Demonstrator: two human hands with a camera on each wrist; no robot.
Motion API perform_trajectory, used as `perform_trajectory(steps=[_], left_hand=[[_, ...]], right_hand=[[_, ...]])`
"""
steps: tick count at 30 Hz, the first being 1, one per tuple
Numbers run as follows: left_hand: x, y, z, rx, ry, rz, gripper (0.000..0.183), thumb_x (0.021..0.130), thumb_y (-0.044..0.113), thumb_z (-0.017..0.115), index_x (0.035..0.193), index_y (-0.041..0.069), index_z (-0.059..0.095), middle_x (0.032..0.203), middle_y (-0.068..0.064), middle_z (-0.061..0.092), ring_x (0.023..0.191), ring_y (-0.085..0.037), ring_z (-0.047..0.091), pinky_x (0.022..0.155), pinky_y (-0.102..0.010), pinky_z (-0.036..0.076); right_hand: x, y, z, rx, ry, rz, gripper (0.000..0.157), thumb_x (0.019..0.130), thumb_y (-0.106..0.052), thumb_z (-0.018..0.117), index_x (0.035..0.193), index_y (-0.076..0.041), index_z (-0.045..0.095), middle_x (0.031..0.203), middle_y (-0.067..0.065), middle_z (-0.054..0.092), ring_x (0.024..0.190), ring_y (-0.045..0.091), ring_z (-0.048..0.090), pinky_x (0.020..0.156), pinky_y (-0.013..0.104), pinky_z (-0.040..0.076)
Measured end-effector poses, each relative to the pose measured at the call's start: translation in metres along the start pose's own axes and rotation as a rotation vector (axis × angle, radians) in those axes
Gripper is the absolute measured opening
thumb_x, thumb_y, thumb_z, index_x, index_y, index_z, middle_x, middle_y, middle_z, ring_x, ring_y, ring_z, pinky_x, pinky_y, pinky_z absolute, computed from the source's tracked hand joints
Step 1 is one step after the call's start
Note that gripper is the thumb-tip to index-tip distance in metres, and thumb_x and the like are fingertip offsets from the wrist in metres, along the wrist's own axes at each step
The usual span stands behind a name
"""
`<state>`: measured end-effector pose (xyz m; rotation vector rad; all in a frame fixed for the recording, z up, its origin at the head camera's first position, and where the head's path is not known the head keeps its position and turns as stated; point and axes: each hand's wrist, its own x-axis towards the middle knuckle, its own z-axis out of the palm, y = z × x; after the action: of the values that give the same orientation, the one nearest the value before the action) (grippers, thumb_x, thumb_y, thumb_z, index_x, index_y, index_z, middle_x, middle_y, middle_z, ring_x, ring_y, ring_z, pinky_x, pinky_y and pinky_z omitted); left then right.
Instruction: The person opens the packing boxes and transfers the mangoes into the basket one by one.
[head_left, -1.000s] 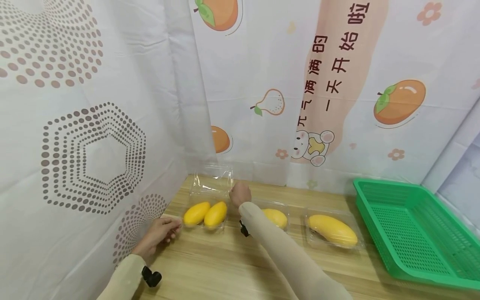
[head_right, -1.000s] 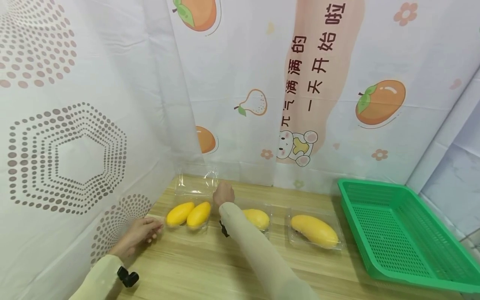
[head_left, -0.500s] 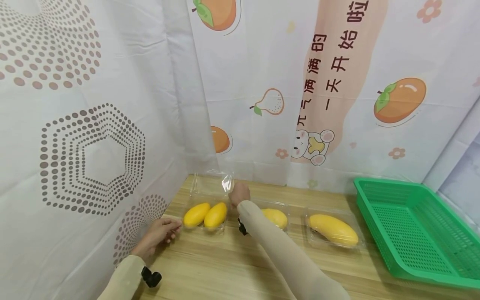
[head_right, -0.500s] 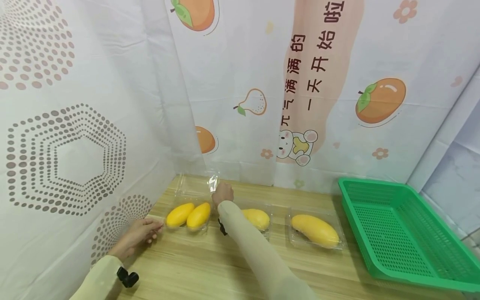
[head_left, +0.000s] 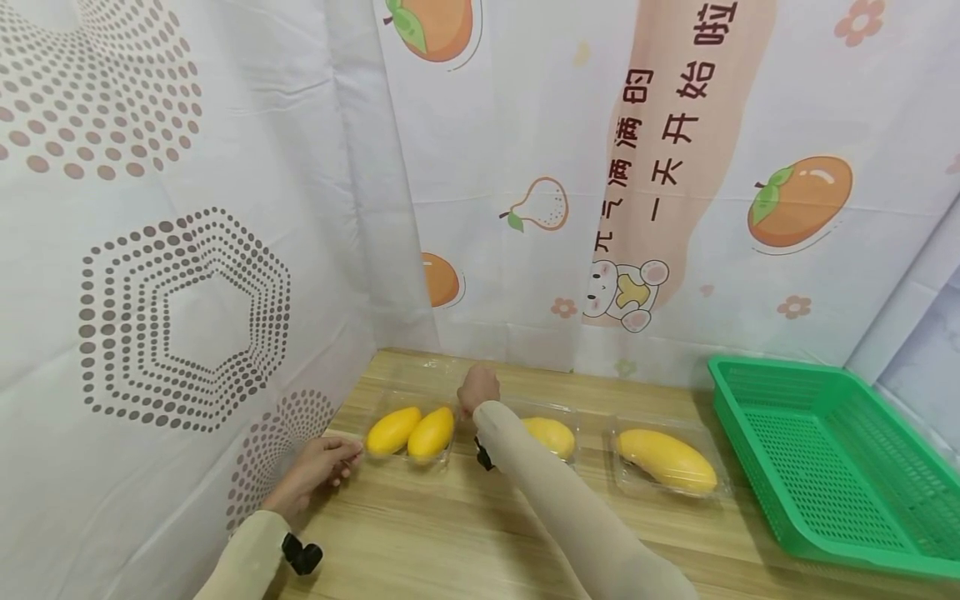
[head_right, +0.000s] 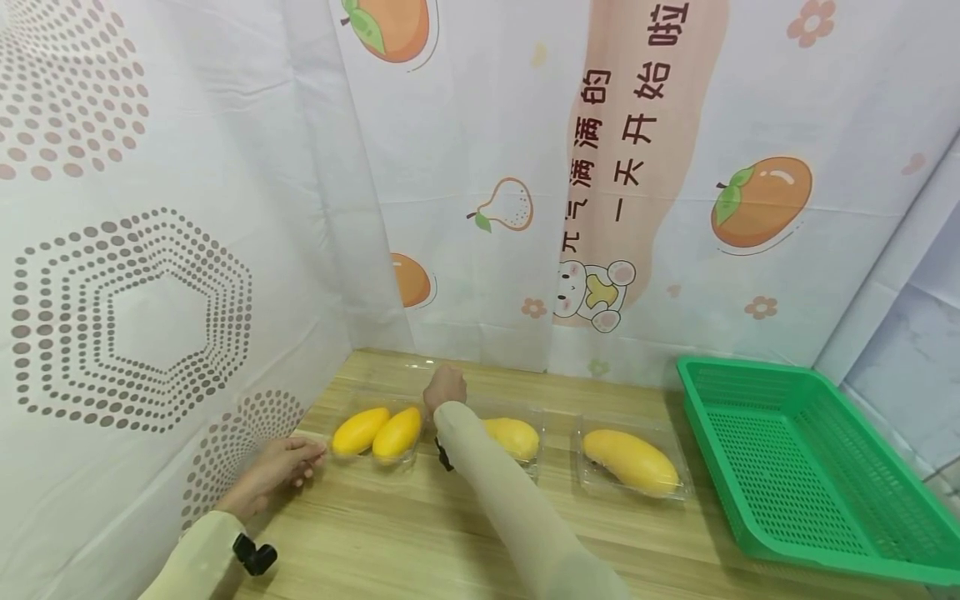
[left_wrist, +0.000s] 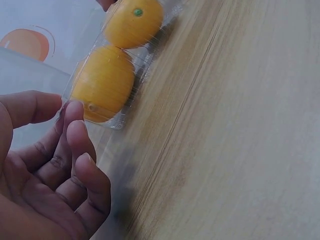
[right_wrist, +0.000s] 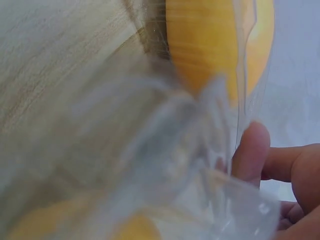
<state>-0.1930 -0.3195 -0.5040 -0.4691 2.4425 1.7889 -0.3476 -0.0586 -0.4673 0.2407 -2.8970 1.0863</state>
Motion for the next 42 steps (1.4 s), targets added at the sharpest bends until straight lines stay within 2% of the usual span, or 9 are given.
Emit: perform_trajectory(steps=[9, 17, 21, 26, 29, 32, 33, 38, 42], left_hand=[[0.0, 0.001, 0.0, 0.013, -0.013, 0.015, 0.033, 0.09, 0.031, 0.065, 0.1, -0.001, 0.066, 0.082, -0.01, 0.064, 0.064, -0.017, 0.054, 0.052, -0.028, 0.046], [-0.001, 0.004, 0.0, 0.015, -0.033, 0.001, 0.034, 0.092, 0.029, 0.063, 0.102, -0.004, 0.065, 0.085, -0.012, 0.065, 0.063, -0.015, 0.054, 0.052, -0.028, 0.047], [-0.001, 0.005, -0.001, 0.037, -0.051, 0.007, 0.035, 0.093, 0.03, 0.062, 0.101, -0.004, 0.065, 0.083, -0.011, 0.065, 0.062, -0.015, 0.053, 0.051, -0.028, 0.046], [0.002, 0.003, -0.004, 0.037, -0.074, 0.015, 0.035, 0.093, 0.031, 0.061, 0.102, -0.003, 0.064, 0.084, -0.012, 0.064, 0.063, -0.016, 0.053, 0.052, -0.029, 0.047], [0.002, 0.0, -0.005, 0.025, -0.095, 0.014, 0.037, 0.093, 0.031, 0.061, 0.104, -0.004, 0.063, 0.087, -0.013, 0.064, 0.065, -0.016, 0.054, 0.053, -0.03, 0.048], [0.003, 0.0, -0.005, 0.018, -0.108, 0.006, 0.038, 0.093, 0.031, 0.06, 0.106, -0.004, 0.063, 0.09, -0.013, 0.065, 0.066, -0.016, 0.054, 0.054, -0.03, 0.049], [0.003, 0.001, -0.005, 0.017, -0.116, 0.007, 0.038, 0.094, 0.031, 0.06, 0.106, -0.004, 0.063, 0.09, -0.013, 0.065, 0.066, -0.016, 0.054, 0.055, -0.03, 0.049], [0.002, 0.004, -0.007, 0.024, -0.125, 0.0, 0.038, 0.094, 0.031, 0.059, 0.106, -0.004, 0.063, 0.09, -0.013, 0.065, 0.067, -0.017, 0.055, 0.056, -0.032, 0.05], [0.001, 0.005, -0.008, 0.039, -0.142, -0.004, 0.041, 0.094, 0.034, 0.059, 0.108, -0.004, 0.063, 0.091, -0.013, 0.065, 0.067, -0.016, 0.055, 0.056, -0.032, 0.05]], right_hand=[[-0.004, -0.001, 0.002, -0.064, -0.022, -0.012, 0.031, 0.079, 0.001, 0.061, 0.049, -0.007, 0.059, 0.039, 0.0, 0.051, 0.033, 0.014, 0.05, 0.034, 0.024, 0.042], [-0.018, -0.008, -0.012, 0.025, -0.127, 0.005, 0.038, 0.086, -0.003, 0.055, 0.048, -0.003, 0.057, 0.037, 0.005, 0.051, 0.028, 0.017, 0.051, 0.028, 0.024, 0.037], [-0.023, -0.009, -0.019, 0.048, -0.143, -0.034, 0.043, 0.087, -0.005, 0.054, 0.045, -0.009, 0.046, 0.036, 0.0, 0.043, 0.029, 0.016, 0.049, 0.03, 0.023, 0.037], [-0.028, -0.009, -0.027, 0.004, -0.148, -0.142, 0.048, 0.085, -0.005, 0.056, 0.047, -0.016, 0.03, 0.042, -0.005, 0.023, 0.033, 0.008, 0.024, 0.033, 0.02, 0.024], [-0.031, -0.011, -0.03, -0.049, -0.142, -0.221, 0.029, 0.085, -0.009, 0.061, 0.058, -0.011, 0.054, 0.054, -0.004, 0.049, 0.046, 0.009, 0.042, 0.042, 0.023, 0.036], [-0.032, -0.012, -0.031, -0.106, -0.162, -0.289, 0.009, 0.087, -0.014, 0.064, 0.089, -0.007, 0.07, 0.084, 0.001, 0.067, 0.069, 0.012, 0.058, 0.061, 0.026, 0.049], [-0.032, -0.012, -0.031, -0.12, -0.171, -0.311, 0.015, 0.087, -0.015, 0.065, 0.099, -0.008, 0.07, 0.094, 0.002, 0.068, 0.077, 0.013, 0.061, 0.067, 0.027, 0.051], [-0.034, -0.017, -0.029, -0.181, -0.276, -0.412, 0.02, 0.088, -0.02, 0.068, 0.104, -0.009, 0.07, 0.089, 0.0, 0.068, 0.076, 0.009, 0.059, 0.066, 0.022, 0.049], [-0.037, -0.021, -0.028, -0.281, -0.354, -0.547, 0.034, 0.084, -0.029, 0.074, 0.111, -0.01, 0.067, 0.098, 0.001, 0.069, 0.086, 0.011, 0.061, 0.075, 0.022, 0.049]])
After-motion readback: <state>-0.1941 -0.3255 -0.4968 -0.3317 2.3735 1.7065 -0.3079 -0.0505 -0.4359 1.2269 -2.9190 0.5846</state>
